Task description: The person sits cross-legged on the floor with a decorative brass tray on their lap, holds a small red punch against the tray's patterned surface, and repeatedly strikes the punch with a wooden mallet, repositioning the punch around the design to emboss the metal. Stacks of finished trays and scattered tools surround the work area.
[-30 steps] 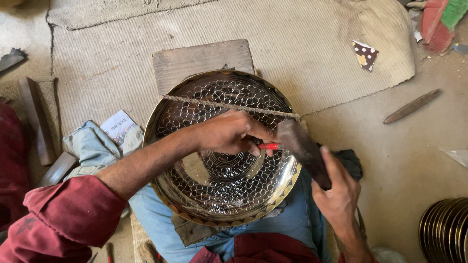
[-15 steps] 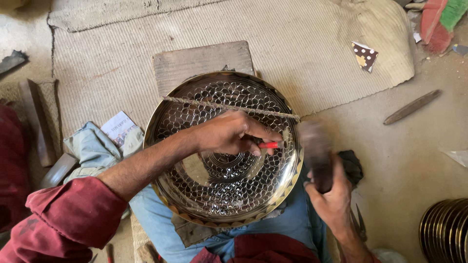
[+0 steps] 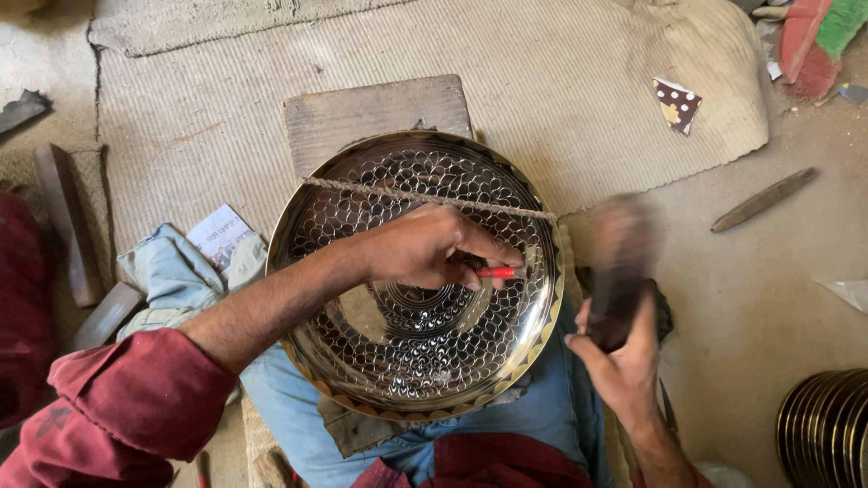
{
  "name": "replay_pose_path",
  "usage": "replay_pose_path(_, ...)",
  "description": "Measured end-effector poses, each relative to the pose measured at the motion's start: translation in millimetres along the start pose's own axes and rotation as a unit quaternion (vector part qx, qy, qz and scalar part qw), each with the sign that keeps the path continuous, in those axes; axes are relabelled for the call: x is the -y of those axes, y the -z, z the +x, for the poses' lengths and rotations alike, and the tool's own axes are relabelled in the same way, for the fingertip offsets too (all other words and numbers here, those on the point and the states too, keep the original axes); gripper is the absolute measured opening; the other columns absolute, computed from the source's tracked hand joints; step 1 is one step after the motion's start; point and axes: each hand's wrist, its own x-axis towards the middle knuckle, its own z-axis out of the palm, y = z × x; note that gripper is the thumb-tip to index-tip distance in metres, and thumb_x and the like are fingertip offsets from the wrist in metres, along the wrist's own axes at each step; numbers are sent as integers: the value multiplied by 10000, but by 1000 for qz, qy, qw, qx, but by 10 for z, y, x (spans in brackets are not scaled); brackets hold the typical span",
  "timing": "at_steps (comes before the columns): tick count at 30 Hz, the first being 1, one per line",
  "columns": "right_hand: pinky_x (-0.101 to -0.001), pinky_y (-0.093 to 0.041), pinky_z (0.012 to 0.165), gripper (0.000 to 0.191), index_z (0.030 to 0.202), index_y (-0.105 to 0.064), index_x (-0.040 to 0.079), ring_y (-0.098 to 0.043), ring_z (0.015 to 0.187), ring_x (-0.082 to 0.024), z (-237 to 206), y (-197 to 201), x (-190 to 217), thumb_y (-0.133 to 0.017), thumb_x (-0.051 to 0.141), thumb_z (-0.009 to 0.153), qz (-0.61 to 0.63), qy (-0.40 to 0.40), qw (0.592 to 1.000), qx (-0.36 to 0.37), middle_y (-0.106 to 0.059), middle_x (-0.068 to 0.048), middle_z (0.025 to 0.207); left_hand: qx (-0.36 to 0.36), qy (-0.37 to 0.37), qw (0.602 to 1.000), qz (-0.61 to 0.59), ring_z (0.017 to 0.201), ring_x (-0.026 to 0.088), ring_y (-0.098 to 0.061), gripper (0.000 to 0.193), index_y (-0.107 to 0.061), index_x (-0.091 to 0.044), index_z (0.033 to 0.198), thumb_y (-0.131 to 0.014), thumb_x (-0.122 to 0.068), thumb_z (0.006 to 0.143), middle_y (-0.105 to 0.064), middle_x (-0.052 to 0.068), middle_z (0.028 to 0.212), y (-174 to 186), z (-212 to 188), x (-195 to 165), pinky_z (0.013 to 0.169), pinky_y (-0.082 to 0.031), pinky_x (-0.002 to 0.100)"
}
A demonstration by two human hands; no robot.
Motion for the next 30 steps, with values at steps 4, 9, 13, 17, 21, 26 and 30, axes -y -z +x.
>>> replay_pose_path(4,-392,-554,768,725,1326,-524,-32,-676,930,-326,31,10,29,-709,-109,629,-286,164,944,13,-681,-246,1104,9,17,999,-29,1023,171,-777,535,-646,-193,1360,-780,-125,846,-762,27,1216,-8,-9,26,857,-649,344)
replay_pose_path(9,-348,-565,737,589,1268,-520,7,-691,791,-161,27,37,-67,-744,-81,730,-77,-73,994,20,-691,-93,907,-19,-10,1000,6,1049,190,-756,547,-642,-143,1362,-789,-117,836,-763,34,1212,-28,-15,43,862,-636,375)
replay_pose_path(13,-340,-576,762,778,1443,-450,-10,-701,833,-159,43,58,-120,-729,-84,721,-78,-50,996,8,-708,-87,939,-4,-18,999,-37,1046,153,-772,519,-634,-148,1371,-739,-60,871,-763,21,1219,-12,-1,61,904,-664,330)
replay_pose_path(17,-331,-566,804,744,1388,-432,-6,-664,907,-182,87,31,-83,-739,-91,716,-39,38,999,-6,-661,-143,1059,7,3,1000,-19,1009,150,-789,423,-700,-151,1265,-794,-74,859,-797,24,1137,2,-35,50,877,-657,331)
replay_pose_path(21,-354,-557,795,843,1464,-396,-11,-647,893,-222,106,20,-20,-729,-102,695,-18,14,1000,10,-641,-168,1035,-16,-7,999,-51,1025,150,-780,486,-663,-143,1314,-773,-83,845,-781,27,1162,3,-46,36,871,-674,314)
replay_pose_path(26,-393,-561,813,799,1427,-454,-5,-684,927,-315,94,37,-65,-744,-66,684,-164,91,982,34,-678,-217,1106,-32,-17,999,-20,1031,154,-780,478,-658,-132,1341,-764,-114,876,-784,16,1165,-7,-60,40,878,-665,337)
replay_pose_path(30,-372,-542,832,766,1439,-467,4,-664,911,-256,107,98,-149,-763,-54,734,-150,15,988,27,-680,-164,1030,-53,-20,998,-8,1057,163,-772,506,-633,-117,1371,-769,-127,884,-765,24,1199,-15,-87,42,901,-656,344)
